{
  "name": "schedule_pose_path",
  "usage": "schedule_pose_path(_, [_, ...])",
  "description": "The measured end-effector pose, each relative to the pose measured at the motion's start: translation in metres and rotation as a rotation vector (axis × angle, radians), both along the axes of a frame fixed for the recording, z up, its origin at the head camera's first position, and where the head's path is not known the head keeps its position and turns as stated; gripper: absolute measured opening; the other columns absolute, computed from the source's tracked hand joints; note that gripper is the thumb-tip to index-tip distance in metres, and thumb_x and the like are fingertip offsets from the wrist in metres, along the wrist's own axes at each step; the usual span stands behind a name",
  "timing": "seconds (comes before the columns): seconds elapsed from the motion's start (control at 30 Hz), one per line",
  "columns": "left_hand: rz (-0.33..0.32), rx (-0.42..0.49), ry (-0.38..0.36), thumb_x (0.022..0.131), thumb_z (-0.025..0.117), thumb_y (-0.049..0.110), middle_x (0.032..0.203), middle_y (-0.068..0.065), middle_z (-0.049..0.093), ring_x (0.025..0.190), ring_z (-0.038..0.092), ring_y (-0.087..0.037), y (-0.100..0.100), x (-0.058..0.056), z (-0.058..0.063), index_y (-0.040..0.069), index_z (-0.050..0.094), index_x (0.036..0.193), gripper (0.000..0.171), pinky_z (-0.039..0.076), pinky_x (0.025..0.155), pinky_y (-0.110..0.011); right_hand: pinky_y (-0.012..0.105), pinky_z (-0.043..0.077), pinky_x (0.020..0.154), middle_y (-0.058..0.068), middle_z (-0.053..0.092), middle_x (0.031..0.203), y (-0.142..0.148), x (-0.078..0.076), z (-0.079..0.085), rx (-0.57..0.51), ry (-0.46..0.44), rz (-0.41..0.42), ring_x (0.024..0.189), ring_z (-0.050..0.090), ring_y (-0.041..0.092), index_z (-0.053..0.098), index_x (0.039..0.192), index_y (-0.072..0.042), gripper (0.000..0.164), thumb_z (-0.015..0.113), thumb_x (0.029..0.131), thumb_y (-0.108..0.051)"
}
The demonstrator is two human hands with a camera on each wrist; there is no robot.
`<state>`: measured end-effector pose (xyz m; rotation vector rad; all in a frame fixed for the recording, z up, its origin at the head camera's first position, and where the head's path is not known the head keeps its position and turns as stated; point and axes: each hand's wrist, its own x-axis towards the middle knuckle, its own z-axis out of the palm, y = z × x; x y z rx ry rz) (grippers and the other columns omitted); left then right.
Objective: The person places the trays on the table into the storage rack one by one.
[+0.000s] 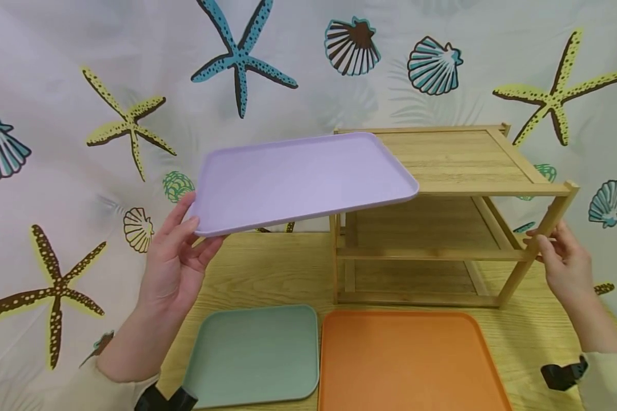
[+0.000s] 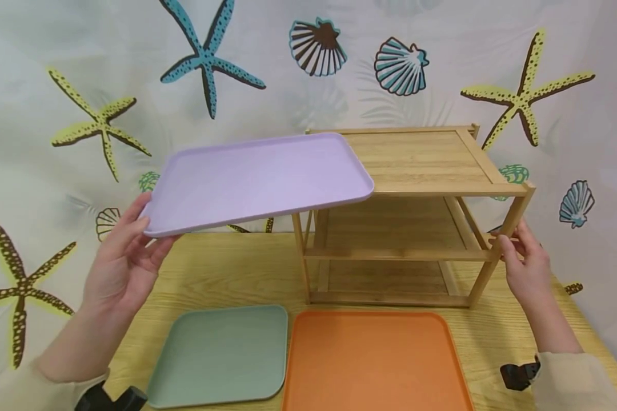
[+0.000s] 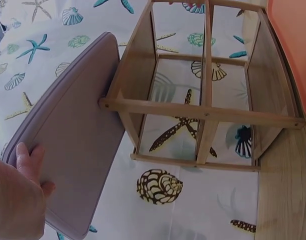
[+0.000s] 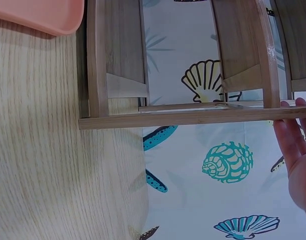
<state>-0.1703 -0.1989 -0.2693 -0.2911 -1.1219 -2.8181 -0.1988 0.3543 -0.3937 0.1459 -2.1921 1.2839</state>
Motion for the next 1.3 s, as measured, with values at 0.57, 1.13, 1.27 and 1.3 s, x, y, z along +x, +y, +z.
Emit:
schedule_pose_path(0.57, [0.008,-0.277,-0.018,0.101,0.05,0.01,0.116,-0.008,0.06,0.079,0.071,-0.02,0.058,-0.031,0.006,0.012,0.038,0.149,0.049,0.055,0.075,-0.027,0.006,0.045,0.07,-0.023,0.056,0.102,0.0,-0.001,0.002,-0.011,-0.007,-0.011,0.091,0.056,-0.012,0.03,0.153,-0.019,0.054,0.045,0.103,-0.007])
schedule_pose_path(1.13, [-0.058,-0.445,-0.017,0.1,0.055,0.012,0.121,-0.016,0.058,0.08,0.072,-0.016,0.102,-0.067,0.003,0.013,0.041,0.148,0.05,0.056,0.073,-0.026,0.006,0.046,0.07,-0.024,0.057,0.102,-0.001,0.0,0.0,-0.025,0.004,0.009,0.093,0.056,-0.012,0.03,0.153,-0.018,0.054,0.044,0.103,-0.008])
schedule_pose_path(1.27, [-0.066,-0.487,0.013,0.1,0.055,0.013,0.116,-0.016,0.063,0.082,0.072,-0.019,0.111,-0.074,0.001,0.012,0.042,0.147,0.049,0.056,0.073,-0.027,0.006,0.046,0.07,-0.024,0.056,0.102,-0.001,0.0,0.001,-0.018,0.004,0.0,0.093,0.056,-0.012,0.03,0.153,-0.018,0.054,0.044,0.103,-0.008])
schedule_pose_path(1.3, [-0.065,-0.505,0.023,0.1,0.056,0.014,0.117,-0.017,0.062,0.081,0.072,-0.019,0.113,-0.075,0.001,0.012,0.043,0.147,0.049,0.056,0.073,-0.028,0.006,0.046,0.07,-0.024,0.056,0.102,-0.002,-0.001,0.0,-0.017,0.002,-0.003,0.093,0.056,-0.012,0.031,0.153,-0.018,0.053,0.044,0.103,-0.007])
